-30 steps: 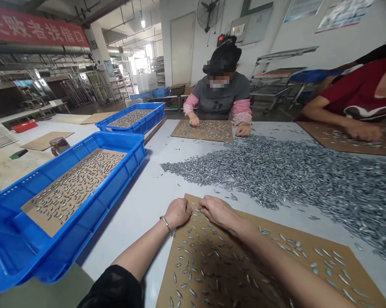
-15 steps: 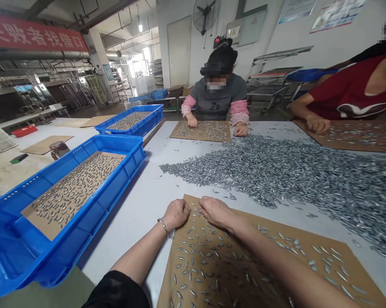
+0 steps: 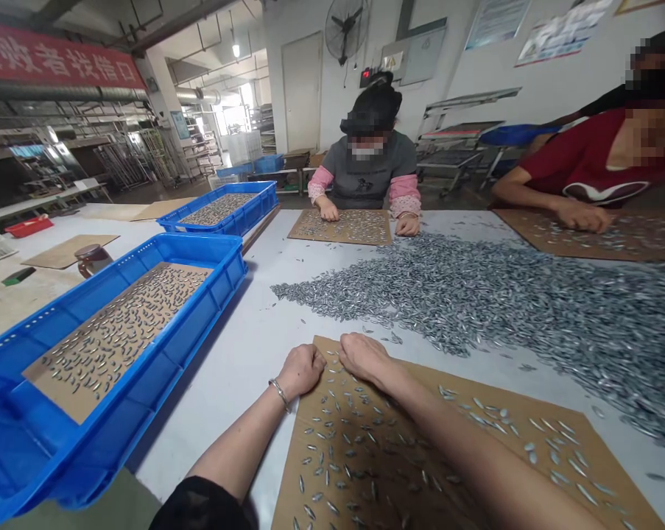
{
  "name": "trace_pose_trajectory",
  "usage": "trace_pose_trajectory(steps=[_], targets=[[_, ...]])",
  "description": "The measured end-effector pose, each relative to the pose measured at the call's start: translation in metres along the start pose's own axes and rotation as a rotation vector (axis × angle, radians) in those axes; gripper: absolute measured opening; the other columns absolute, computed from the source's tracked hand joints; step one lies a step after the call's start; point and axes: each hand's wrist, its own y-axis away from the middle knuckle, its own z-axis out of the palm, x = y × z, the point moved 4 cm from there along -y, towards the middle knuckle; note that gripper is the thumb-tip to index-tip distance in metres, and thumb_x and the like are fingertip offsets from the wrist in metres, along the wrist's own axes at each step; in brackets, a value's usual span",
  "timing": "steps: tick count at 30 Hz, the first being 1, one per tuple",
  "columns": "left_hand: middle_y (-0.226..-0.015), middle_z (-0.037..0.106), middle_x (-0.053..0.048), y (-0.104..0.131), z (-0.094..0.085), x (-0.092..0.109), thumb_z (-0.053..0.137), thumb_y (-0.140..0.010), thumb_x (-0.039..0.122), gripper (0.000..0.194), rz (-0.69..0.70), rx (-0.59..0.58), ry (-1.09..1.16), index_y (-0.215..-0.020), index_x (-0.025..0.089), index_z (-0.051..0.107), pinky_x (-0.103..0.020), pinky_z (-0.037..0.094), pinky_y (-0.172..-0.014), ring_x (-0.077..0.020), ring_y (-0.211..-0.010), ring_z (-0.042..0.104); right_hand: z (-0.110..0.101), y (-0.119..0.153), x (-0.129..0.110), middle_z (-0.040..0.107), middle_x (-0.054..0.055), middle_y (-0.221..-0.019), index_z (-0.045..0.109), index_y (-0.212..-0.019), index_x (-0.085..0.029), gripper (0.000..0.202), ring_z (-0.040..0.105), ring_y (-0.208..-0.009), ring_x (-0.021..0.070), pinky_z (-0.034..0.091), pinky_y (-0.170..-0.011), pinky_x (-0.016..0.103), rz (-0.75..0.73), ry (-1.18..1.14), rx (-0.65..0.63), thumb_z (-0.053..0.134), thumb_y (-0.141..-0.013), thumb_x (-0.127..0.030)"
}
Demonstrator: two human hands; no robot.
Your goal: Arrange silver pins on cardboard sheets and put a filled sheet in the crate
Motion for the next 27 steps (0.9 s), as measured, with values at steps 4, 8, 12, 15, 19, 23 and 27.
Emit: trace_pose_trajectory(steps=[4,8,12,15,19,23,27], targets=[[-0.09,0.076,-0.008,0.0,0.0,-0.001,0.053,-0.093,0.02,0.017,0.0,0.012,0.003,-0.084,0.018,0.068,-0.029,0.046,-0.077,-0.0213,-0.085,0.066,0.0,-0.002,0.007,0.075,0.02,-0.118,0.074,-0.114,-0.014,0.033,0.07,-0.11,0.028,0.046,-0.082,0.032,0.022,-0.034,0.007,0.047,-0.1,-0.026],[-0.086,0.075,-0.006,-0.001,-0.004,-0.003,0.052,-0.094,0.022,0.019,-0.008,0.0,0.011,-0.083,0.017,0.067,-0.026,0.045,-0.071,-0.0193,-0.081,0.065,-0.012,0.003,0.024,0.076,0.016,-0.117,0.074,-0.11,-0.016,0.033,0.07,-0.108,0.0267,0.043,-0.077,0.031,0.042,-0.061,0.046,0.043,-0.102,-0.026],[-0.083,0.074,-0.004,-0.005,-0.008,-0.004,0.053,-0.093,0.022,0.017,-0.011,-0.028,-0.004,-0.084,0.017,0.067,-0.024,0.045,-0.069,-0.0175,-0.078,0.065,-0.019,0.011,0.034,0.077,0.014,-0.11,0.074,-0.101,-0.017,0.026,0.07,-0.103,0.0259,0.039,-0.073,0.03,0.029,-0.062,0.054,0.049,-0.098,-0.021],[-0.087,0.075,-0.006,-0.012,-0.01,-0.002,0.049,-0.095,0.02,0.019,-0.005,-0.003,-0.054,-0.088,0.017,0.067,-0.026,0.046,-0.072,-0.0193,-0.081,0.066,-0.015,0.014,0.03,0.076,0.01,-0.11,0.073,-0.102,-0.019,0.021,0.069,-0.105,0.0229,0.039,-0.076,0.028,-0.029,-0.069,0.06,0.053,-0.097,-0.02],[-0.097,0.075,-0.01,-0.023,-0.01,0.005,0.044,-0.099,0.02,0.023,0.062,0.027,-0.13,-0.096,0.017,0.067,-0.03,0.047,-0.082,-0.0216,-0.091,0.066,-0.008,0.014,0.02,0.073,0.012,-0.116,0.072,-0.106,-0.018,0.023,0.067,-0.107,0.0222,0.039,-0.079,0.028,-0.084,-0.059,0.07,0.049,-0.102,-0.023],[-0.099,0.075,-0.007,-0.03,-0.007,0.013,0.054,-0.094,0.018,0.014,0.145,-0.027,-0.173,-0.094,0.021,0.067,-0.028,0.047,-0.086,-0.0209,-0.094,0.066,-0.007,0.013,0.016,0.074,0.014,-0.109,0.072,-0.104,-0.017,0.024,0.068,-0.1,0.0231,0.038,-0.075,0.028,-0.086,-0.045,0.052,0.049,-0.102,-0.023],[-0.098,0.075,-0.008,-0.032,-0.005,0.015,0.051,-0.092,0.015,0.017,0.15,-0.046,-0.203,-0.092,0.02,0.068,-0.03,0.048,-0.083,-0.0226,-0.092,0.067,-0.009,0.014,0.013,0.075,0.013,-0.104,0.073,-0.101,-0.018,0.021,0.069,-0.096,0.0243,0.037,-0.071,0.029,-0.086,-0.046,0.042,0.053,-0.099,-0.021]])
